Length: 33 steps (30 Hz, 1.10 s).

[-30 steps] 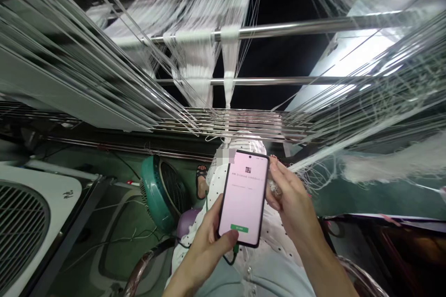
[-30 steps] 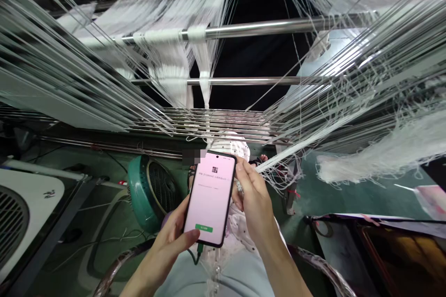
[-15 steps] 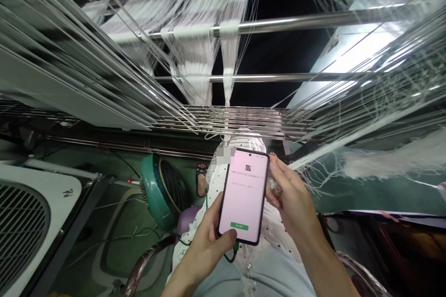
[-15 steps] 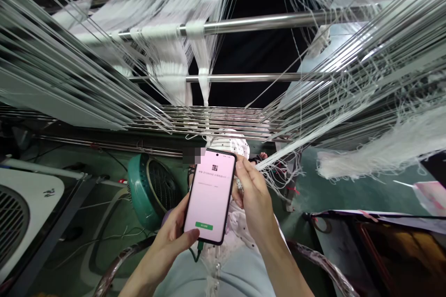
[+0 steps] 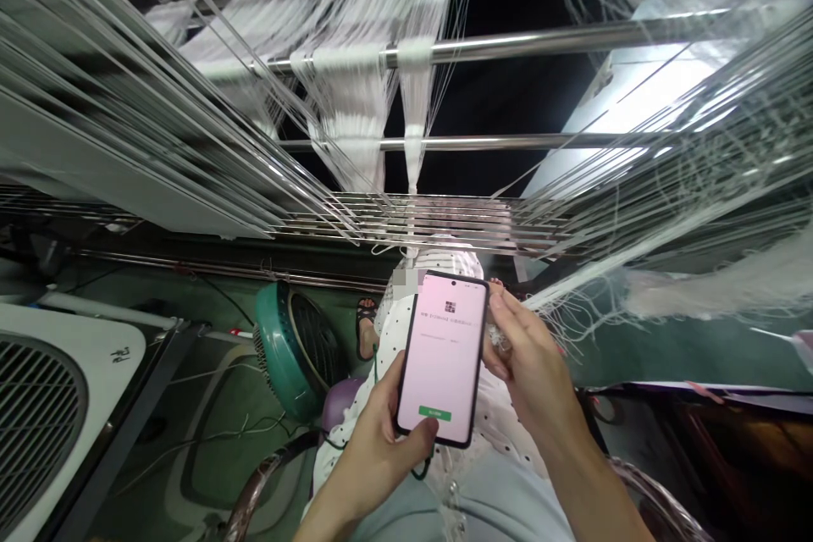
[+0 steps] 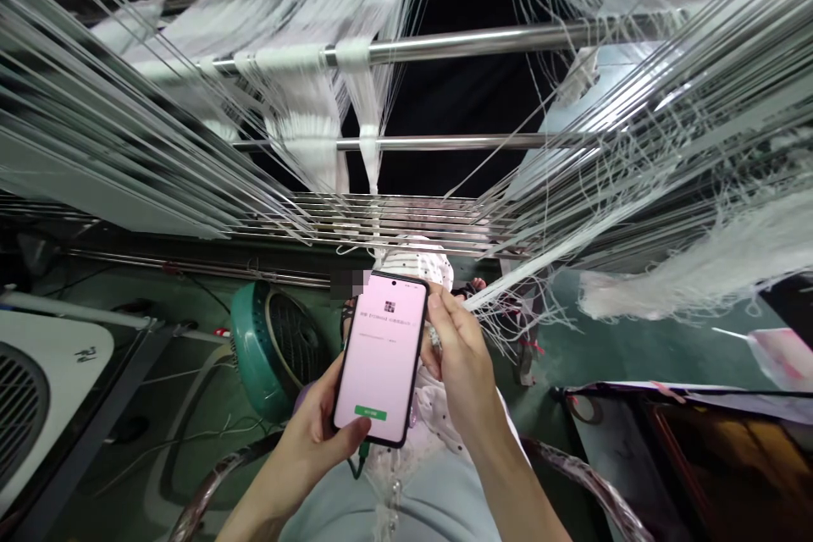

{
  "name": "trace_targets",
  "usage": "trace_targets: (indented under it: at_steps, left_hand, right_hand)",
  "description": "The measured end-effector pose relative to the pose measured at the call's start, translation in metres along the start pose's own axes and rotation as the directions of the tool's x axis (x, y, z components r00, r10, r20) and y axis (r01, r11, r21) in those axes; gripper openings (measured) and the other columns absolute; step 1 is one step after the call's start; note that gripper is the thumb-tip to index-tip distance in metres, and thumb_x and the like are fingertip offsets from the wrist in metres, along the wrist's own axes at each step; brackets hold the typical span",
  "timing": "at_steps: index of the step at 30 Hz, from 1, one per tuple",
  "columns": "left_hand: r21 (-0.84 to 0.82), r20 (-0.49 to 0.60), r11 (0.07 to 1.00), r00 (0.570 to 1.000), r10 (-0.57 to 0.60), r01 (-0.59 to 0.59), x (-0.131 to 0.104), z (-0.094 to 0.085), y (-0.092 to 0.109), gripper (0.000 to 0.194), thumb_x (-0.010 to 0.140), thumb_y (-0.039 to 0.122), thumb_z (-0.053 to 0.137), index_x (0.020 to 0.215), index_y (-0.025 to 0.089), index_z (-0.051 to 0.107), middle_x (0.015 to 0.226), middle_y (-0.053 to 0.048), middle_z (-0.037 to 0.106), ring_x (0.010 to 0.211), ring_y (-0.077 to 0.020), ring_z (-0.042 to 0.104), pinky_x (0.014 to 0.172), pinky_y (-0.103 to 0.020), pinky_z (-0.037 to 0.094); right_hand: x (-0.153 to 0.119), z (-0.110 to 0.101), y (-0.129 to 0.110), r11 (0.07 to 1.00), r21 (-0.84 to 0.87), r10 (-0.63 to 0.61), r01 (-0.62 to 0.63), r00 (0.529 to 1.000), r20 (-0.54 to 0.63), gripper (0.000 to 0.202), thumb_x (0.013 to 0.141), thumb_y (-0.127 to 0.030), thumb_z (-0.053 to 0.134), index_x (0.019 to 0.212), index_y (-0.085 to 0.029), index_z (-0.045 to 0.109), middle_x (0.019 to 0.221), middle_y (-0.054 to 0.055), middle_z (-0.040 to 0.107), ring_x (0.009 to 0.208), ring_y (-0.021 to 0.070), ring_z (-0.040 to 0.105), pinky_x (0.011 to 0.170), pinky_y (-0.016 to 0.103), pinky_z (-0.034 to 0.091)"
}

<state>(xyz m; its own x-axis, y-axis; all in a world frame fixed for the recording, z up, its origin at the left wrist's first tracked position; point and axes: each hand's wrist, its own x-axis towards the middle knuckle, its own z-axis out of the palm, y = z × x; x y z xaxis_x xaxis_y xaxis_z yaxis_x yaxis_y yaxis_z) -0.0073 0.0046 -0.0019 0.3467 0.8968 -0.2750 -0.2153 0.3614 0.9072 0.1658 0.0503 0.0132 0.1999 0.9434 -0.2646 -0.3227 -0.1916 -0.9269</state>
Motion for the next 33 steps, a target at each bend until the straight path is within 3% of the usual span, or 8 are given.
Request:
trace_targets:
  at_steps: [8, 22, 33]
  left_hand:
    - [0.011, -0.022, 1.000, 1.000, -0.004, 0.005, -0.0003, 0.0006, 0.0013, 0.075, 0.083, 0.036, 0.075, 0.149, 0.020, 0.042, 0.147, -0.010, 0.053, 0.136, -0.0322, 0.047, 0.108, -0.035, 0.044]
    - [-0.025, -0.046, 1.000, 0.999, -0.005, 0.004, -0.0013, 0.0003, 0.0002, 0.075, 0.081, 0.035, 0.076, 0.148, 0.023, 0.045, 0.147, -0.008, 0.053, 0.140, -0.0326, 0.041, 0.114, -0.038, 0.036]
    - [-0.071, -0.063, 0.997, 0.998, -0.025, 0.021, -0.0033, -0.0022, -0.0017, 0.074, 0.080, 0.030, 0.077, 0.147, 0.025, 0.046, 0.151, -0.005, 0.048, 0.143, -0.0321, 0.036, 0.117, -0.039, 0.033]
  right_hand:
    - [0.0009, -0.0001, 0.0009, 1.000, 0.007, -0.011, 0.011, 1.000, 0.001, 0.033, 0.090, -0.050, 0.064, 0.104, -0.020, 0.067, 0.054, -0.008, 0.034, 0.040, 0.0050, 0.021, 0.039, 0.021, 0.012]
    - [0.0008, 0.0017, -0.0024, 1.000, 0.009, -0.003, 0.002, 1.000, 0.009, 0.034, 0.091, -0.049, 0.063, 0.107, -0.020, 0.067, 0.057, -0.008, 0.037, 0.041, 0.0049, 0.021, 0.040, 0.022, 0.011]
    - [0.0029, 0.0039, -0.0028, 0.999, 0.041, -0.024, 0.023, 0.999, 0.030, 0.027, 0.090, -0.047, 0.064, 0.088, -0.020, 0.061, 0.056, -0.008, 0.037, 0.040, 0.0050, 0.021, 0.039, 0.021, 0.011]
